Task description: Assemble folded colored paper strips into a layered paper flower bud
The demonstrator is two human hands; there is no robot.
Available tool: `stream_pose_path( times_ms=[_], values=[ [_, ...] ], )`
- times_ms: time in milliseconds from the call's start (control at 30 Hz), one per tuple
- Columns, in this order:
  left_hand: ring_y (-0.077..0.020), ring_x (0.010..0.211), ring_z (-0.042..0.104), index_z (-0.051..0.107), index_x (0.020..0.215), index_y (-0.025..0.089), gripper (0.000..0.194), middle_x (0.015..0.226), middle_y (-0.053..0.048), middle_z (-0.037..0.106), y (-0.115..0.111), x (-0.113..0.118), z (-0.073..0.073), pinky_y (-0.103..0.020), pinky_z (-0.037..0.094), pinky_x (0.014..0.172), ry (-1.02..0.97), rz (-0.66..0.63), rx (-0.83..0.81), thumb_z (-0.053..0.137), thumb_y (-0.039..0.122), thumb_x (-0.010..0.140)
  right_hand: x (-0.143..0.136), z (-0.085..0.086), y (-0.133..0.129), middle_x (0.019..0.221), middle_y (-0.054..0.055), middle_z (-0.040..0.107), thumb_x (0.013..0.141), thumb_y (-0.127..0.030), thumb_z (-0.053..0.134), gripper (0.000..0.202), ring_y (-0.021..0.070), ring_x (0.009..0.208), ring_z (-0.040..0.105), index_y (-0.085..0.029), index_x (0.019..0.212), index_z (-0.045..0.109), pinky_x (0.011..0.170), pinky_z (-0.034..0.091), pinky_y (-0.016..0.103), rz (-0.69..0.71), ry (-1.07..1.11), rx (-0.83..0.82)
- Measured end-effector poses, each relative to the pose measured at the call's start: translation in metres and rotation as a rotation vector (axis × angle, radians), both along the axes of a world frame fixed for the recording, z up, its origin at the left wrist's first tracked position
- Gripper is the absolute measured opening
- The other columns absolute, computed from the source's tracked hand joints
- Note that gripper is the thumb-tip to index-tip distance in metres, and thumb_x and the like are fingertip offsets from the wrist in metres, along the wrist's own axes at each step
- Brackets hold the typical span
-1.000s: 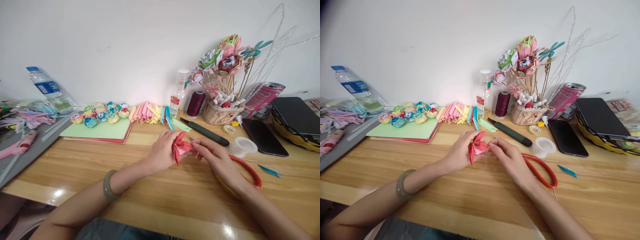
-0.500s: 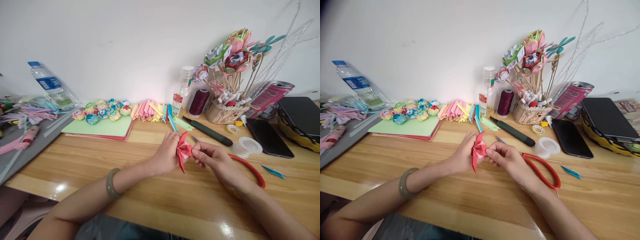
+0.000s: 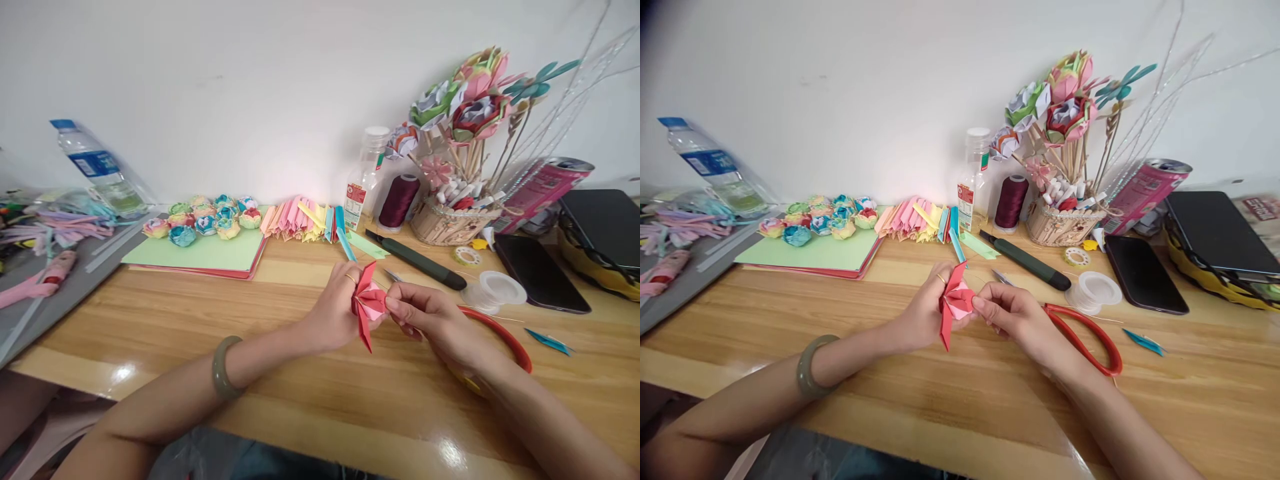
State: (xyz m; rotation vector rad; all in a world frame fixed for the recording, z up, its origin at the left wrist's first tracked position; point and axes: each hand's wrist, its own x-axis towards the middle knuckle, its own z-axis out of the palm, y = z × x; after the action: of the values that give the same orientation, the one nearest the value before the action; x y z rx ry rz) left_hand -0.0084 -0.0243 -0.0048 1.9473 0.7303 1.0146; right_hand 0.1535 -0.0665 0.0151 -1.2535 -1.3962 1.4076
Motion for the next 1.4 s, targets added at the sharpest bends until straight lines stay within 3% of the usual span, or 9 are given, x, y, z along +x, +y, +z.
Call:
stream_pose_path(
  times_ms=[133, 300, 400, 533, 633, 767, 900, 1033, 1400],
  values=[
    [-0.0167, 0.080, 0.041, 0.043, 0.078, 0.020, 0.033, 0.080, -0.001, 0.042, 0.002, 0.000, -0.001, -0.032, 0.036, 0.072, -0.038, -0.036, -0.078, 0.072, 0.024, 0.063, 0.001, 0.004, -0.001, 0.061, -0.003, 0.045, 0.080, -0.044, 0.056, 0.030, 0.0090, 0.052, 0.034, -0.018, 0.066, 0.053, 0.048, 0.024, 0.023, 0.023, -0.080, 0.048],
    [-0.0184, 0.091, 0.047, 0.053, 0.097, 0.020, 0.050, 0.091, -0.003, 0.048, 0.007, -0.004, 0.008, -0.032, 0.042, 0.077, -0.183, -0.202, -0.314, 0.078, 0.031, 0.055, 0.008, 0.001, 0.005, 0.056, -0.005, 0.040, 0.079, -0.039, 0.058, 0.027, 0.0094, 0.052, 0.034, -0.019, 0.062, 0.051, 0.047, 0.025, 0.023, -0.205, -0.077, 0.104],
    [-0.0158, 0.084, 0.051, 0.055, 0.106, 0.020, 0.057, 0.091, -0.003, 0.052, 0.008, -0.007, 0.012, -0.029, 0.043, 0.074, -0.185, -0.276, -0.524, 0.079, 0.031, 0.055, 0.011, 0.002, 0.008, 0.067, -0.003, 0.052, 0.079, -0.038, 0.059, 0.017, 0.0106, 0.058, 0.044, -0.021, 0.077, 0.059, 0.051, 0.033, 0.023, -0.304, -0.020, 0.153],
    [-0.0156, 0.080, 0.056, 0.057, 0.102, 0.018, 0.060, 0.086, -0.003, 0.059, 0.008, -0.005, 0.010, -0.028, 0.043, 0.070, -0.285, -0.373, -0.846, 0.081, 0.038, 0.051, 0.006, 0.009, 0.004, 0.102, 0.003, 0.062, 0.080, -0.039, 0.058, 0.024, 0.0175, 0.090, 0.055, -0.024, 0.098, 0.063, 0.076, 0.043, 0.027, -0.206, -0.014, 0.179],
    [-0.0174, 0.077, 0.059, 0.058, 0.092, 0.017, 0.061, 0.084, -0.005, 0.063, 0.007, 0.000, 0.004, -0.030, 0.044, 0.067, -0.351, -0.388, -0.963, 0.084, 0.037, 0.041, 0.003, 0.012, 0.001, 0.095, 0.004, 0.065, 0.078, -0.039, 0.060, 0.023, 0.0179, 0.085, 0.058, -0.022, 0.093, 0.066, 0.074, 0.045, 0.029, -0.129, 0.002, 0.148],
    [-0.0136, 0.070, 0.058, 0.061, 0.085, 0.016, 0.058, 0.077, -0.001, 0.062, 0.009, 0.000, 0.003, -0.030, 0.045, 0.070, -0.372, -0.397, -0.998, 0.087, 0.032, 0.036, 0.006, 0.008, 0.002, 0.080, 0.002, 0.065, 0.071, -0.040, 0.067, 0.021, 0.0149, 0.072, 0.057, -0.021, 0.078, 0.067, 0.063, 0.046, 0.026, -0.215, 0.036, 0.161],
    [-0.0193, 0.086, 0.059, 0.067, 0.088, 0.013, 0.056, 0.090, -0.009, 0.066, 0.016, -0.005, 0.008, -0.031, 0.045, 0.078, -0.396, -0.362, -1.041, 0.068, 0.060, 0.057, 0.010, 0.008, 0.003, 0.085, 0.003, 0.067, 0.073, -0.042, 0.066, 0.024, 0.0179, 0.079, 0.059, -0.023, 0.088, 0.069, 0.070, 0.047, 0.030, -0.232, -0.060, 0.182],
    [-0.0172, 0.084, 0.060, 0.069, 0.081, 0.014, 0.032, 0.087, -0.007, 0.069, 0.021, -0.006, 0.008, -0.029, 0.043, 0.079, -0.242, -0.180, -0.864, 0.067, 0.043, 0.068, 0.005, 0.010, 0.000, 0.094, 0.004, 0.067, 0.079, -0.037, 0.061, 0.024, 0.0197, 0.086, 0.059, -0.024, 0.098, 0.068, 0.074, 0.046, 0.032, -0.145, -0.253, 0.322],
    [-0.0097, 0.066, 0.056, 0.066, 0.077, 0.014, 0.020, 0.073, -0.001, 0.066, 0.019, -0.005, 0.007, -0.023, 0.043, 0.065, -0.139, -0.257, -0.795, 0.072, 0.026, 0.063, 0.000, 0.001, 0.000, 0.064, -0.001, 0.055, 0.066, -0.043, 0.071, 0.031, 0.0122, 0.058, 0.050, -0.018, 0.072, 0.054, 0.051, 0.040, 0.025, -0.199, -0.141, 0.207]
  ],
)
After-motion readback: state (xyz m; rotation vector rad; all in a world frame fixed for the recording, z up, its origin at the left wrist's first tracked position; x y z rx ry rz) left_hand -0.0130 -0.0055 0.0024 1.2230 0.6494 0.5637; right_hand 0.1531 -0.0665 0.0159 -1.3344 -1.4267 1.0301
